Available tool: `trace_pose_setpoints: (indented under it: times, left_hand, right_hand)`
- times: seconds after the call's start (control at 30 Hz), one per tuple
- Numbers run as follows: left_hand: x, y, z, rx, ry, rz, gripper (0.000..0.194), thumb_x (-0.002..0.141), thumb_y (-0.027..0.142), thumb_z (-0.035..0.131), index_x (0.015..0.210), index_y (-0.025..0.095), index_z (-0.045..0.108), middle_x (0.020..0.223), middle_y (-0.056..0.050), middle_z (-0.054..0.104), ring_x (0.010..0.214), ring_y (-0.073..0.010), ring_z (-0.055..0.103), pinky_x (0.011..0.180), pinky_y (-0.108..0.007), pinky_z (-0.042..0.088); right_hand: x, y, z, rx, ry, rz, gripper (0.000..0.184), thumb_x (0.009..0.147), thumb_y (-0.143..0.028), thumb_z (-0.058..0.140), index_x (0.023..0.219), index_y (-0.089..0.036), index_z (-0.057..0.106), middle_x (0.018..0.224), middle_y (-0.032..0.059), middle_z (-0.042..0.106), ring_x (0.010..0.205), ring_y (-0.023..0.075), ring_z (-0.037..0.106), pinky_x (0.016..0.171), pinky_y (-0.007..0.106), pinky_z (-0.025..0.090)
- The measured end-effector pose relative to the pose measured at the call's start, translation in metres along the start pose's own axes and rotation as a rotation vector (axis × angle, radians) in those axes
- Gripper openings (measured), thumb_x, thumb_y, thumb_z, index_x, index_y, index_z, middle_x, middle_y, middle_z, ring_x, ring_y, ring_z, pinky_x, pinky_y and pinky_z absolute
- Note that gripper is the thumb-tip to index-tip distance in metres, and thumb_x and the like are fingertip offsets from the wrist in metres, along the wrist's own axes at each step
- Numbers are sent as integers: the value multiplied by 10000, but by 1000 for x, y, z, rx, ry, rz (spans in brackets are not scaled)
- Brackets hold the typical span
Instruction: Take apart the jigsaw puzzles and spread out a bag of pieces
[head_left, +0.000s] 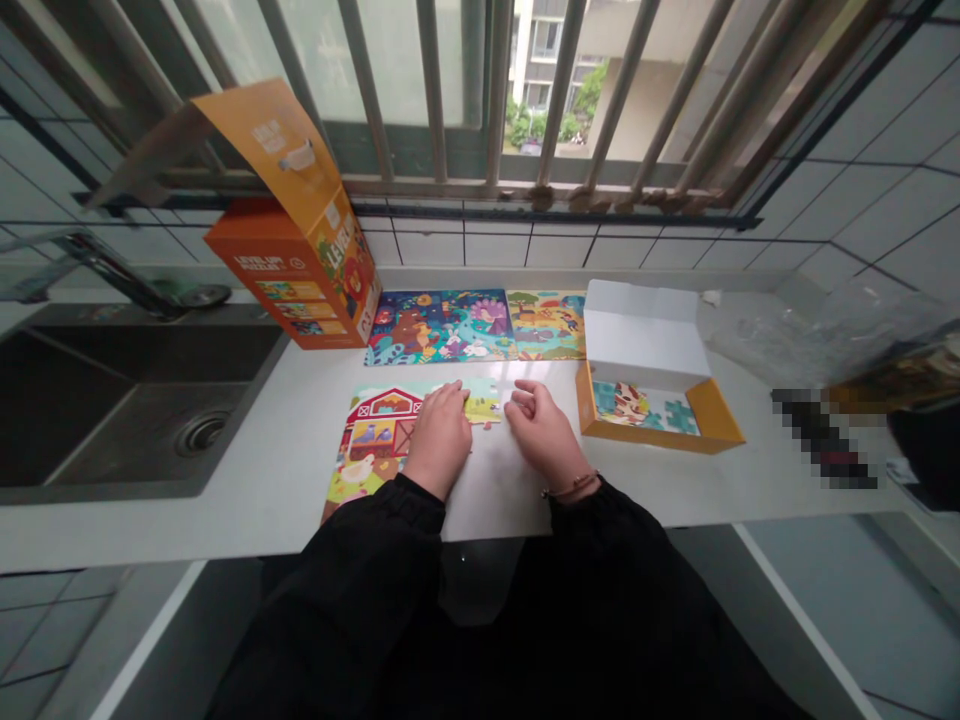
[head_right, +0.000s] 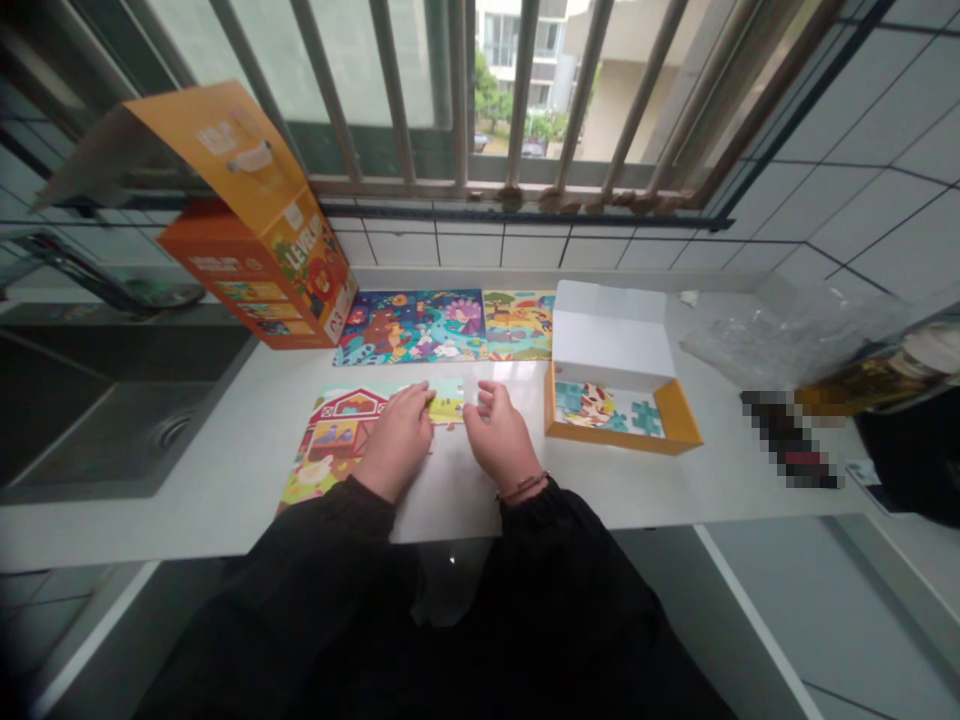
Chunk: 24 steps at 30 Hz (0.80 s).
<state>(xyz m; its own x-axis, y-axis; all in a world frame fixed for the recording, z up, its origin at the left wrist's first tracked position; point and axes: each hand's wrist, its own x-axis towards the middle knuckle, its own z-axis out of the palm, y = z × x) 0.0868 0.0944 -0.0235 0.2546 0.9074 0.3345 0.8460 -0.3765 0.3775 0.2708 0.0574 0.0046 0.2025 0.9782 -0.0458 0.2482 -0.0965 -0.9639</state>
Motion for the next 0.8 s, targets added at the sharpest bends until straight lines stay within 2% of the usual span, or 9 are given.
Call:
trace_pose_setpoints:
  times: [0.1, 0.27, 0.33, 0.43, 0.5, 0.57, 0.67, 0.73, 0.8]
  left_hand:
    - [0, -2, 3, -1, -3, 5, 428, 927, 41, 533, 1287, 116, 752, 1445, -174, 716, 1358, -313, 658, 1243, -502, 473]
    - [1, -3, 5, -3, -7, 3, 416, 938, 46, 537, 1286, 100, 759, 1441, -183, 718, 1361, -327, 655, 1241, -515, 466]
    - [1, -3, 5, -10, -3, -5, 409, 946, 54, 536, 1283, 104, 761, 1444, -181, 716, 1365, -328, 652, 1245, -518, 461]
    - [1, -3, 5, -25, -7, -9, 401, 957, 73, 540, 1291, 120, 755, 1450, -174, 713, 1377, -323, 643, 1250, -526, 455]
    - [0, -3, 4, -35, -13, -12, 396, 959, 85, 545, 1293, 135, 751, 1452, -168, 712, 1378, -320, 641, 1249, -535, 455]
    - [0, -3, 3, -41, -14, -16, 388, 962, 94, 550, 1292, 148, 749, 1456, -161, 711, 1378, -317, 639, 1248, -540, 455]
    - [-1, -1, 1, -42, -11, -7, 364, 981, 127, 558, 1292, 148, 745, 1457, -166, 707, 1380, -318, 636, 1250, -533, 453]
    - [-2, -1, -1, -48, -11, -2, 352, 987, 150, 569, 1292, 143, 745, 1457, -173, 704, 1381, -322, 634, 1249, -529, 453]
    - [-2, 0, -3, -59, -14, -2, 345, 988, 161, 576, 1287, 152, 749, 1460, -172, 702, 1384, -323, 631, 1247, -533, 453]
  right_hand:
    - [17, 7, 15, 39, -3, 73, 468, 898, -252, 647, 1362, -228, 590, 1265, 114, 790, 996, 202, 782, 900, 365, 625]
    - [27, 11, 18, 283, 51, 178, 413, 856, -310, 686, 1249, -238, 581, 1097, 58, 820, 805, 171, 733, 575, 241, 541]
    - [28, 10, 18, 421, 62, 185, 421, 827, -319, 727, 1209, -232, 572, 1114, 74, 816, 835, 172, 727, 571, 233, 542]
    - [27, 10, 20, 504, 40, 132, 415, 801, -309, 763, 1164, -223, 580, 1132, 89, 811, 915, 179, 739, 727, 276, 607]
    - [26, 11, 22, 494, 16, 88, 434, 794, -319, 783, 1167, -219, 584, 1155, 90, 802, 954, 183, 750, 842, 314, 619]
    - [25, 14, 24, 449, -11, 52, 478, 791, -347, 800, 1198, -221, 583, 1224, 89, 776, 958, 183, 758, 882, 333, 620]
    - [26, 17, 30, 338, -29, 21, 585, 799, -392, 806, 1299, -218, 558, 1316, 96, 715, 899, 172, 763, 819, 326, 632]
    - [27, 15, 35, 220, -15, 10, 631, 827, -408, 788, 1368, -199, 538, 1288, 99, 713, 826, 159, 757, 761, 314, 631]
    - [30, 12, 39, 76, -7, -2, 557, 869, -384, 754, 1359, -185, 580, 1207, 87, 744, 770, 151, 748, 736, 301, 622]
